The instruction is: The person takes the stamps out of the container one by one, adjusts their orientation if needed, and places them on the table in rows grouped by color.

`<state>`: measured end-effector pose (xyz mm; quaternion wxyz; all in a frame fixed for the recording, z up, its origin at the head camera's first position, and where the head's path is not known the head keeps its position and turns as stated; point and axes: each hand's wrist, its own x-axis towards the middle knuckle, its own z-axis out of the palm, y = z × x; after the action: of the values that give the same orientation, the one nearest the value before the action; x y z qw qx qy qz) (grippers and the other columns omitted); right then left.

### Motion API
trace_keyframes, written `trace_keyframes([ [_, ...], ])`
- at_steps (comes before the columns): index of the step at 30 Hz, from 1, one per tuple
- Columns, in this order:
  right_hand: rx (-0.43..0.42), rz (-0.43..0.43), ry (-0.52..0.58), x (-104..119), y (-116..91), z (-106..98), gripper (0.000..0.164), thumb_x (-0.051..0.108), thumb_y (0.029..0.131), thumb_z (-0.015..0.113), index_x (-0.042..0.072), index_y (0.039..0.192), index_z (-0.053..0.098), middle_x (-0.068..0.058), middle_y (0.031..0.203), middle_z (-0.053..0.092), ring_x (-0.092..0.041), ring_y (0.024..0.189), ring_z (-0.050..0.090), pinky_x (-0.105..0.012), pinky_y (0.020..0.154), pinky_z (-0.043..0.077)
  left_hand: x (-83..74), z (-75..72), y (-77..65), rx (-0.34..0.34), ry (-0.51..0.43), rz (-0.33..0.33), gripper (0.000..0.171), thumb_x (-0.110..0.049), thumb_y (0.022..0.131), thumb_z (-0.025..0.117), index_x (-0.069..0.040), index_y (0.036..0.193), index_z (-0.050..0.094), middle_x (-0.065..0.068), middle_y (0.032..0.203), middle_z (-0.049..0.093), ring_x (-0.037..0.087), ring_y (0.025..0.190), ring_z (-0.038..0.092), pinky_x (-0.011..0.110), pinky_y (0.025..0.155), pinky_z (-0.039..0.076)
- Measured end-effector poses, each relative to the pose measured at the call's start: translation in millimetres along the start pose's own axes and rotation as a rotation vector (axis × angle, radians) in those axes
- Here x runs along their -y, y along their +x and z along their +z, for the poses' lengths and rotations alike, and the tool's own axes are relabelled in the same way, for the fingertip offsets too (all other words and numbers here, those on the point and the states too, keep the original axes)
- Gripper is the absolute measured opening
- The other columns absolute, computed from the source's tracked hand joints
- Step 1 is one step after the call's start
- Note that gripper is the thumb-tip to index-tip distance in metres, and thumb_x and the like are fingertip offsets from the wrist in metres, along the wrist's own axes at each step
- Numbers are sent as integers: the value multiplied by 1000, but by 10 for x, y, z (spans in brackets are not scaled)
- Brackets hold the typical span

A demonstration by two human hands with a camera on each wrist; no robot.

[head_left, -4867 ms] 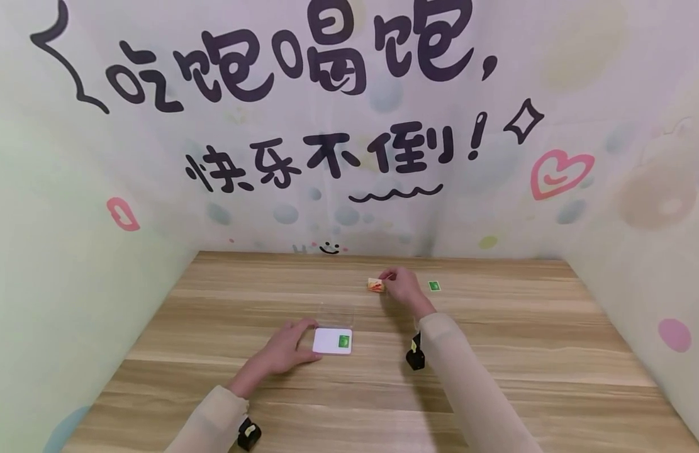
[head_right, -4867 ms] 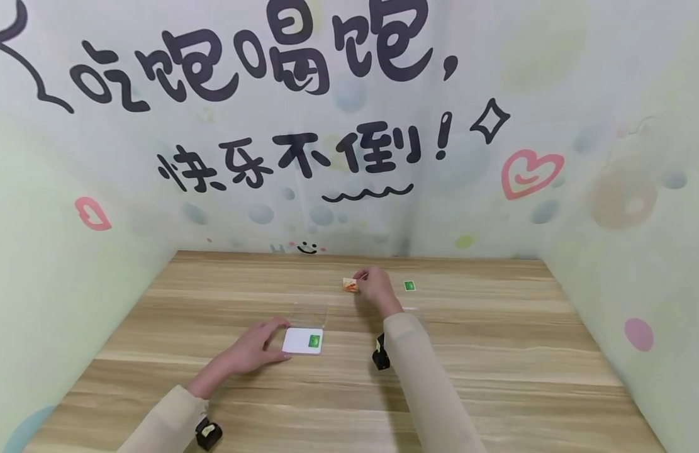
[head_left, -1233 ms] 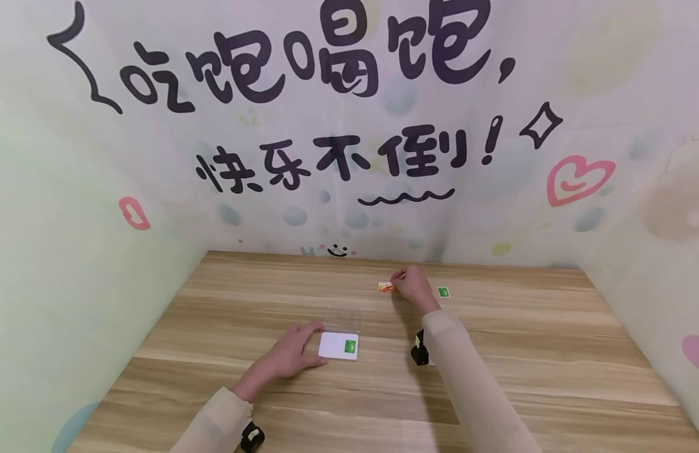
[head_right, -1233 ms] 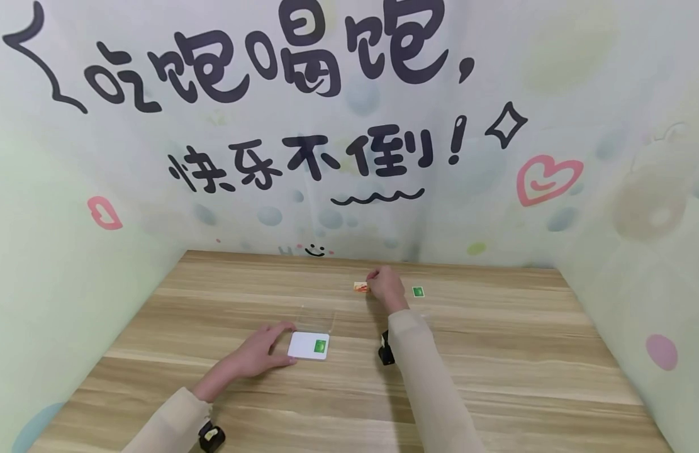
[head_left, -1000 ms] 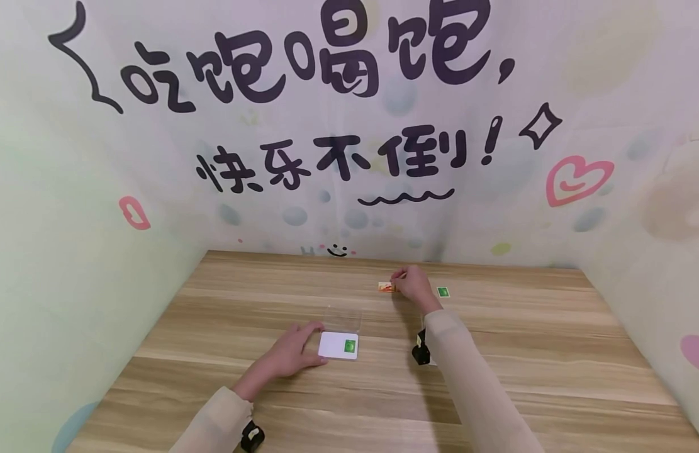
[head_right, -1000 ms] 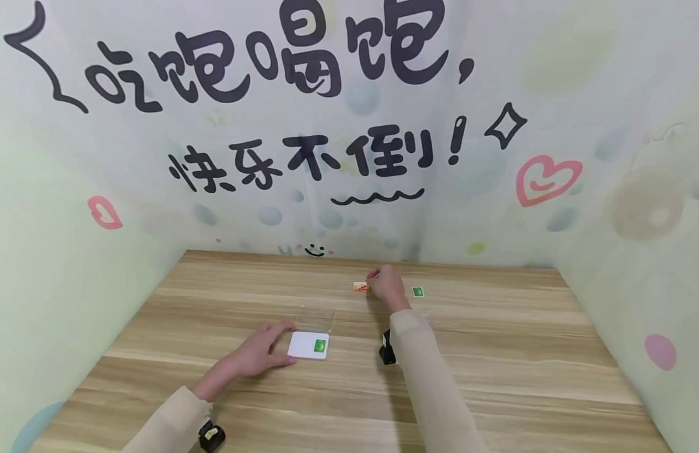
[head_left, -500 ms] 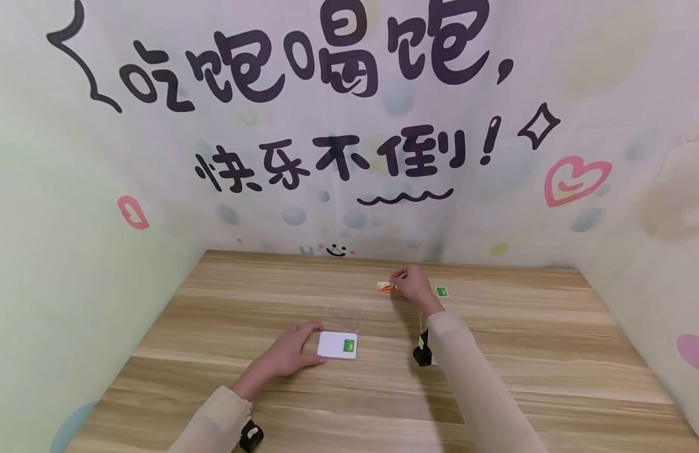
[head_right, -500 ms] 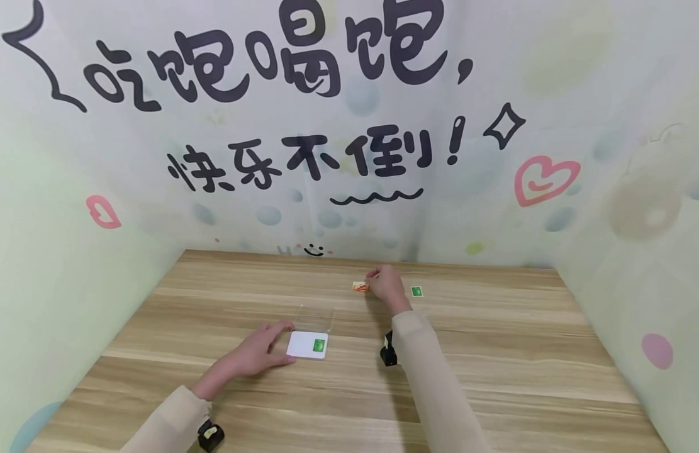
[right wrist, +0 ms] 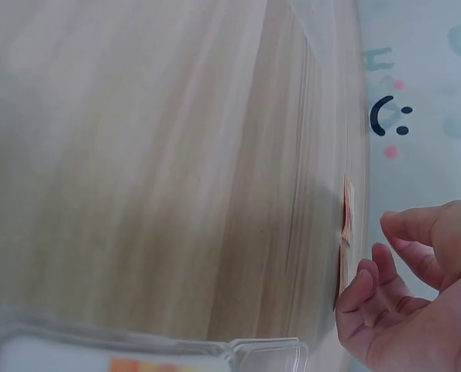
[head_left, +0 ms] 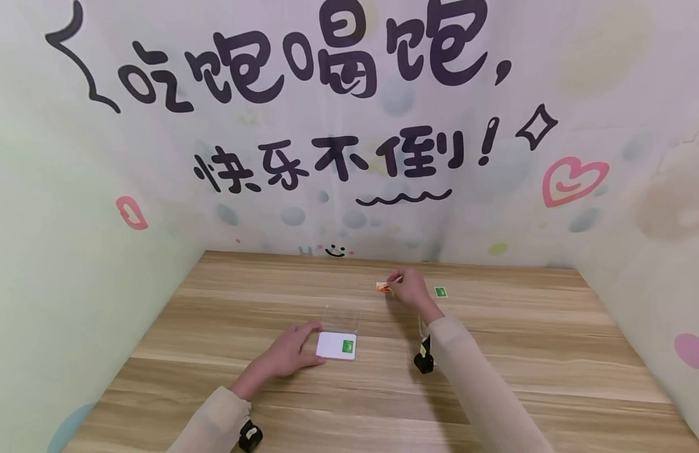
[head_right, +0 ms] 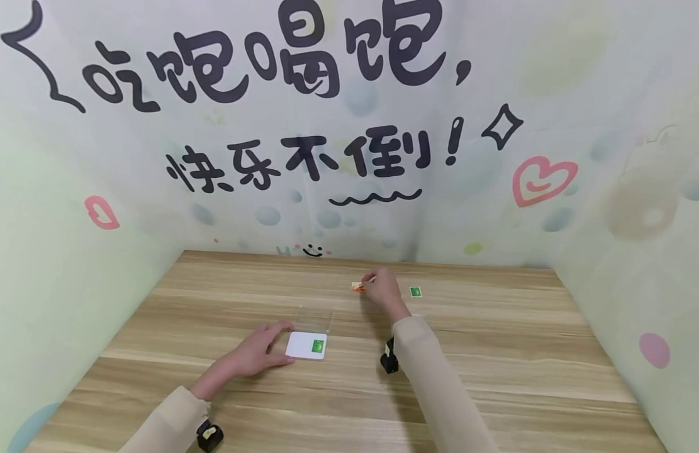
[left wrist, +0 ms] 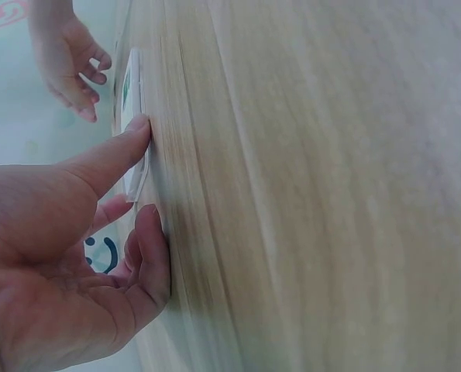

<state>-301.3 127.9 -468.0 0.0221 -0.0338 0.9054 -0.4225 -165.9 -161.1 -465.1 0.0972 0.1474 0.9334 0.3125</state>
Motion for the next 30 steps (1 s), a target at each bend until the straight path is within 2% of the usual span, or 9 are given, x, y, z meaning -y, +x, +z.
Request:
trace_keyframes([
  [6,-7,-32,-23,56,-62,31,8,3,98,69,-5,98,73,-17,96,69,-21,77,58,-24,62,44,2,-10,-7,4,-2,-3,58,-25,89,86,-9,137,57,19,115,61,26,94,50,50,86,49],
  [11,-9,-73,-24,128,-120,50,9,4,97,72,-5,95,74,-16,93,69,-20,76,56,-24,61,42,-9,-28,-6,9,2,-12,58,-25,90,85,-9,138,57,19,114,60,26,94,51,50,85,49],
  [17,-8,-101,-42,171,-180,72,9,3,97,72,-5,95,75,-16,94,70,-23,82,60,-28,67,46,-4,-19,-1,10,3,-14,59,-26,90,85,-10,139,56,19,114,59,26,93,51,50,85,50],
  [30,47,-96,-17,204,-344,159,8,5,99,69,-1,100,74,-11,89,67,-21,78,57,-28,66,47,-23,-7,-4,11,0,-14,56,-25,90,86,-10,136,57,19,113,59,26,93,50,50,85,49],
])
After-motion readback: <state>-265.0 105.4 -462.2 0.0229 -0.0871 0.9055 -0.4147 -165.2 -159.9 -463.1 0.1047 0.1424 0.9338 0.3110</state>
